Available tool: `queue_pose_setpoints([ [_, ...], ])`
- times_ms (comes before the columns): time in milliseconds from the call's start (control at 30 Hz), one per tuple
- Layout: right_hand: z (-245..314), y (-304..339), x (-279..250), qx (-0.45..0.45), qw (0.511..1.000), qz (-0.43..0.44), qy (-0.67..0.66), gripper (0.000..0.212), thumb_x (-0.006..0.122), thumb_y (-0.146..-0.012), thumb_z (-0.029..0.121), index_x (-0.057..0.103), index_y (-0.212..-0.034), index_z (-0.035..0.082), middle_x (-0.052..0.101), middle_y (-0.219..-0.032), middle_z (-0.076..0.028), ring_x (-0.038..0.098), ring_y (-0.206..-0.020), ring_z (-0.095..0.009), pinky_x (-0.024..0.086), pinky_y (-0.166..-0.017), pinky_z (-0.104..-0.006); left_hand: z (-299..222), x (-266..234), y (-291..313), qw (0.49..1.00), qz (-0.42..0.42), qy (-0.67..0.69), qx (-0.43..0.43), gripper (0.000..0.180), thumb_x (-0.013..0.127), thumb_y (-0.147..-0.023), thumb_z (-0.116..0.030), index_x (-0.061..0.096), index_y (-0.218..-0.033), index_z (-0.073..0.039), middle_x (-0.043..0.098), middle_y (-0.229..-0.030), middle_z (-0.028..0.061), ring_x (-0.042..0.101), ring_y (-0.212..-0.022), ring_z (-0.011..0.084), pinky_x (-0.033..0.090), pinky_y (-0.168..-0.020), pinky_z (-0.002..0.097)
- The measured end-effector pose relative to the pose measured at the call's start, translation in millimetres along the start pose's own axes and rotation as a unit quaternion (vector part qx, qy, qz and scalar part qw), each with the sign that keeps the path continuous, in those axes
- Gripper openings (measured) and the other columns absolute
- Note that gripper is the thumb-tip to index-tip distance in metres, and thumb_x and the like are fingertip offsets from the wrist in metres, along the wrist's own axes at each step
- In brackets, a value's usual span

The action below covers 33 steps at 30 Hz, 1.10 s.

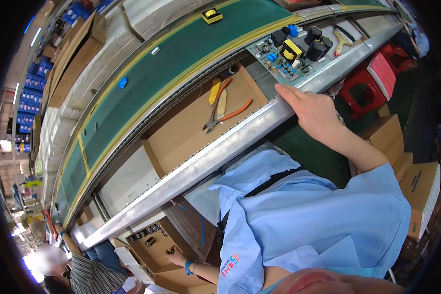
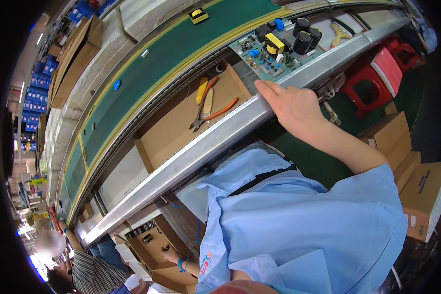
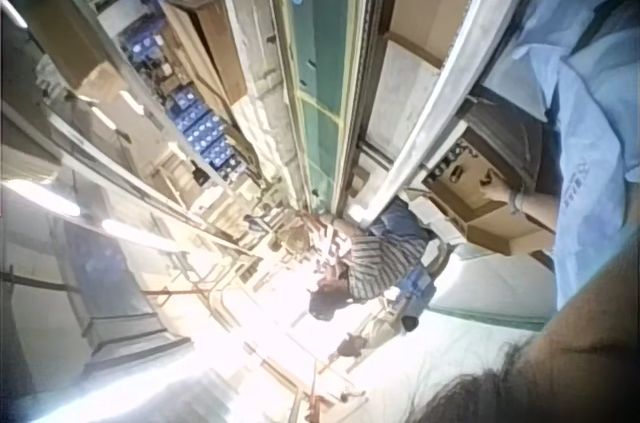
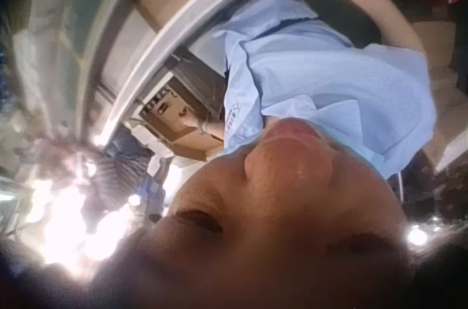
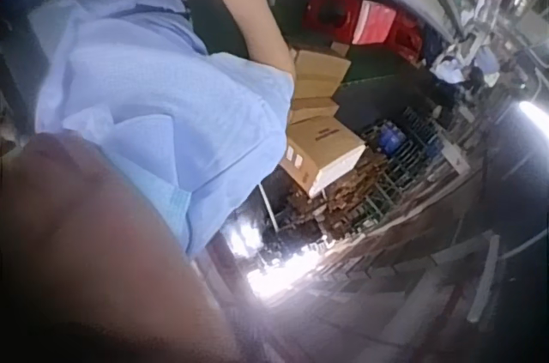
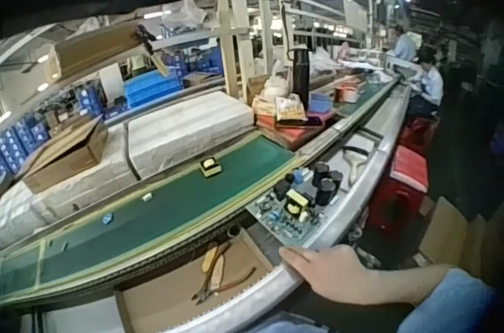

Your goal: Assembling electronic components onto a printed circuit board on an assembly line.

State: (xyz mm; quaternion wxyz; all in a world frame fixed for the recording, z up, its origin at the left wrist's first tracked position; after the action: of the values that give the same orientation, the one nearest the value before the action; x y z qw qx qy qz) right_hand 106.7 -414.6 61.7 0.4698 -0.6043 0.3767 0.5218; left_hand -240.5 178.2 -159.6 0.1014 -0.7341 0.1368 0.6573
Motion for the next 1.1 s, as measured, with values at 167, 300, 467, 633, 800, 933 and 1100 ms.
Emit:
queue_pose_setpoints([
  [167,-49.1,-4.4,7.2,0.084,0.996,-0.010,0.037,0.056,0.051,-0.071,-0.004,0.050,-0.125,0.010,0.062,-0.114,-0.007,0.065,-0.083,-0.026,0.051,-0.067,-0.0370,9.2,2.2,-1.1,0.998,0.000,0.041,-0.046,0.060,0.073,-0.076,-0.024,0.049,-0.125,-0.002,0.047,-0.120,0.0245,0.049,-0.107,0.0401,0.042,-0.092,0.0453],
  [300,-96.5,-7.2,14.0,0.119,0.988,-0.070,0.070,0.044,0.048,-0.079,0.004,0.053,-0.122,0.011,0.064,-0.110,-0.009,0.066,-0.081,-0.029,0.052,-0.066,-0.0406,3.1,-1.6,1.4,0.995,-0.022,0.075,-0.057,0.055,0.072,-0.076,-0.021,0.050,-0.123,-0.001,0.047,-0.119,0.0260,0.049,-0.107,0.0404,0.042,-0.093,0.0448],
  [467,-176.8,-7.2,26.3,0.201,0.974,-0.051,0.094,0.049,0.042,-0.080,0.002,0.054,-0.126,0.016,0.064,-0.109,-0.014,0.062,-0.094,-0.034,0.049,-0.077,-0.0441,7.1,18.9,-13.9,0.989,-0.017,0.143,0.012,0.049,0.069,-0.073,-0.013,0.055,-0.118,0.000,0.045,-0.119,0.0257,0.048,-0.107,0.0395,0.040,-0.095,0.0436],
  [633,-247.6,-9.0,34.1,0.238,0.965,-0.034,0.106,0.041,0.041,-0.086,0.010,0.055,-0.124,0.016,0.064,-0.107,-0.015,0.062,-0.093,-0.036,0.048,-0.078,-0.0468,4.4,22.5,-9.4,0.982,-0.035,0.188,-0.003,0.045,0.069,-0.072,-0.005,0.056,-0.116,-0.002,0.042,-0.120,0.0240,0.046,-0.110,0.0392,0.039,-0.096,0.0423],
  [800,-354.7,-6.6,60.0,0.252,0.958,-0.017,0.138,0.045,0.039,-0.087,0.013,0.051,-0.130,0.019,0.063,-0.109,-0.019,0.059,-0.100,-0.039,0.046,-0.082,-0.0482,5.1,18.4,-3.8,0.978,-0.055,0.200,-0.026,0.042,0.067,-0.074,-0.004,0.056,-0.114,-0.002,0.042,-0.123,0.0242,0.047,-0.110,0.0394,0.040,-0.096,0.0412],
  [933,-444.2,-12.0,85.4,0.292,0.947,-0.002,0.132,0.043,0.038,-0.088,0.013,0.051,-0.129,0.016,0.061,-0.111,-0.022,0.057,-0.104,-0.039,0.044,-0.086,-0.0498,-1.2,6.7,4.1,0.979,-0.050,0.195,-0.026,0.039,0.065,-0.075,-0.006,0.056,-0.113,-0.002,0.043,-0.123,0.0235,0.046,-0.112,0.0392,0.039,-0.098,0.0411],
  [1100,-535.0,-50.1,97.5,0.313,0.934,0.060,0.161,0.037,0.040,-0.090,0.014,0.054,-0.124,0.010,0.059,-0.117,-0.019,0.055,-0.110,-0.037,0.043,-0.090,-0.0457,-4.9,16.6,-1.9,0.980,-0.069,0.186,0.002,0.036,0.064,-0.074,-0.005,0.058,-0.110,-0.003,0.046,-0.118,0.0223,0.048,-0.110,0.0382,0.040,-0.096,0.0405],
])
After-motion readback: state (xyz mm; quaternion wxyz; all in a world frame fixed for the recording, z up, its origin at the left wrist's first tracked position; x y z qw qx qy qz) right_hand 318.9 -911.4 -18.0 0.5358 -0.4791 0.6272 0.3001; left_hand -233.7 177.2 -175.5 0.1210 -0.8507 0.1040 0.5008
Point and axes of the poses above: each hand's wrist, its own y-axis away from the middle knuckle, its own x-axis out of the palm, z = x × y, the point moved 5 cm from there along -y, towards the middle knuckle
